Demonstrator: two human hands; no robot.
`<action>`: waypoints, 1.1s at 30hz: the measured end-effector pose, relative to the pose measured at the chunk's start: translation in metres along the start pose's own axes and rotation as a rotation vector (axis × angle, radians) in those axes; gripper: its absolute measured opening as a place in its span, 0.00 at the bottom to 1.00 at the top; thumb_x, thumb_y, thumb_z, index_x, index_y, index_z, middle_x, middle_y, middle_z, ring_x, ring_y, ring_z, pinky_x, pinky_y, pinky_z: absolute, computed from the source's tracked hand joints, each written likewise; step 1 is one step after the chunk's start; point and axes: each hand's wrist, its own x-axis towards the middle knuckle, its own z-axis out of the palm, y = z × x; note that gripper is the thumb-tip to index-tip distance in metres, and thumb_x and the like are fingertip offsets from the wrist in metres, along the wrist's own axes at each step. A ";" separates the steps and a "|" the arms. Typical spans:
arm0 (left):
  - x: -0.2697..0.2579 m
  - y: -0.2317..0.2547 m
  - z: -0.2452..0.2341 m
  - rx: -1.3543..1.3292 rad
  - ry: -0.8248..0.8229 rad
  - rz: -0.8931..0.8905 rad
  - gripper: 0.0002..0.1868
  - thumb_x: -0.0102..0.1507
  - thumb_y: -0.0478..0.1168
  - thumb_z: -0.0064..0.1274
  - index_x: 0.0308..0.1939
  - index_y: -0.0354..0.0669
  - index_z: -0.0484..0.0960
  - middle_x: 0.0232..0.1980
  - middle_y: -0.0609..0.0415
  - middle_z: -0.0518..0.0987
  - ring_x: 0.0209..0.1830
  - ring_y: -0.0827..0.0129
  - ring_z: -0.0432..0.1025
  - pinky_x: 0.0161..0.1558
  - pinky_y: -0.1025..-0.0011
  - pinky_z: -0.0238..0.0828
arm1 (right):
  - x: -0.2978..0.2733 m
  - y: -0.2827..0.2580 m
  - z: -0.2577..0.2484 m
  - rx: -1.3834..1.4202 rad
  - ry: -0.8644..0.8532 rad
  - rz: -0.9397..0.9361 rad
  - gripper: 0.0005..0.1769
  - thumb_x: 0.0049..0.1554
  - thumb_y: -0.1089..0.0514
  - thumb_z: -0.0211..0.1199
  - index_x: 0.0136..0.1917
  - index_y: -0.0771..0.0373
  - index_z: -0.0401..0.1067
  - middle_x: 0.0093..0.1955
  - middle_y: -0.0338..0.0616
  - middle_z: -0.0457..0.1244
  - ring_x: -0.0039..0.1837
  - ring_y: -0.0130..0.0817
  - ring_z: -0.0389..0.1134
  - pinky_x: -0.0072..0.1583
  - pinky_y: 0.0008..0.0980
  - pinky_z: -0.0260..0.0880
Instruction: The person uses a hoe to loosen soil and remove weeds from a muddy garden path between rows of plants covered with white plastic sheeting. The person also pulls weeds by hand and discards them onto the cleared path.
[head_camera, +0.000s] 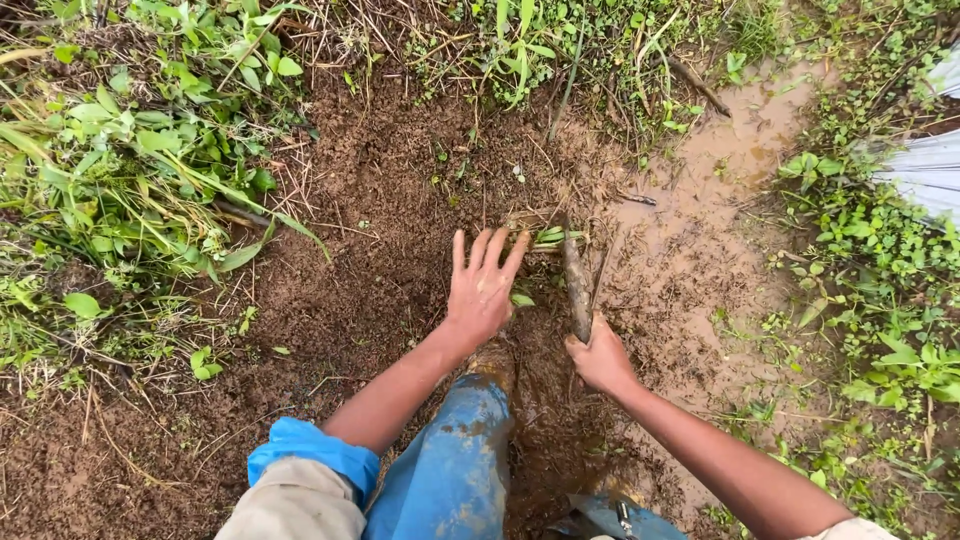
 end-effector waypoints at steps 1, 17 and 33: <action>-0.003 -0.003 0.006 0.000 -0.003 0.000 0.49 0.54 0.32 0.63 0.78 0.45 0.57 0.72 0.41 0.64 0.75 0.49 0.55 0.77 0.33 0.28 | -0.007 -0.008 -0.002 0.002 -0.002 0.002 0.45 0.60 0.56 0.58 0.81 0.76 0.41 0.39 0.65 0.69 0.32 0.45 0.73 0.46 0.49 0.76; 0.015 0.015 0.141 -1.013 0.005 -1.067 0.43 0.49 0.49 0.74 0.61 0.45 0.64 0.57 0.47 0.69 0.55 0.50 0.73 0.52 0.52 0.75 | 0.008 0.009 0.008 0.090 0.042 -0.004 0.43 0.59 0.61 0.58 0.80 0.77 0.44 0.45 0.71 0.68 0.29 0.41 0.70 0.37 0.43 0.74; 0.040 0.033 0.138 -1.221 -0.030 -1.190 0.22 0.64 0.44 0.58 0.53 0.27 0.81 0.52 0.31 0.81 0.59 0.41 0.76 0.55 0.50 0.74 | -0.032 -0.006 -0.008 0.014 0.000 0.043 0.40 0.62 0.63 0.59 0.80 0.74 0.46 0.40 0.67 0.70 0.28 0.36 0.68 0.36 0.30 0.75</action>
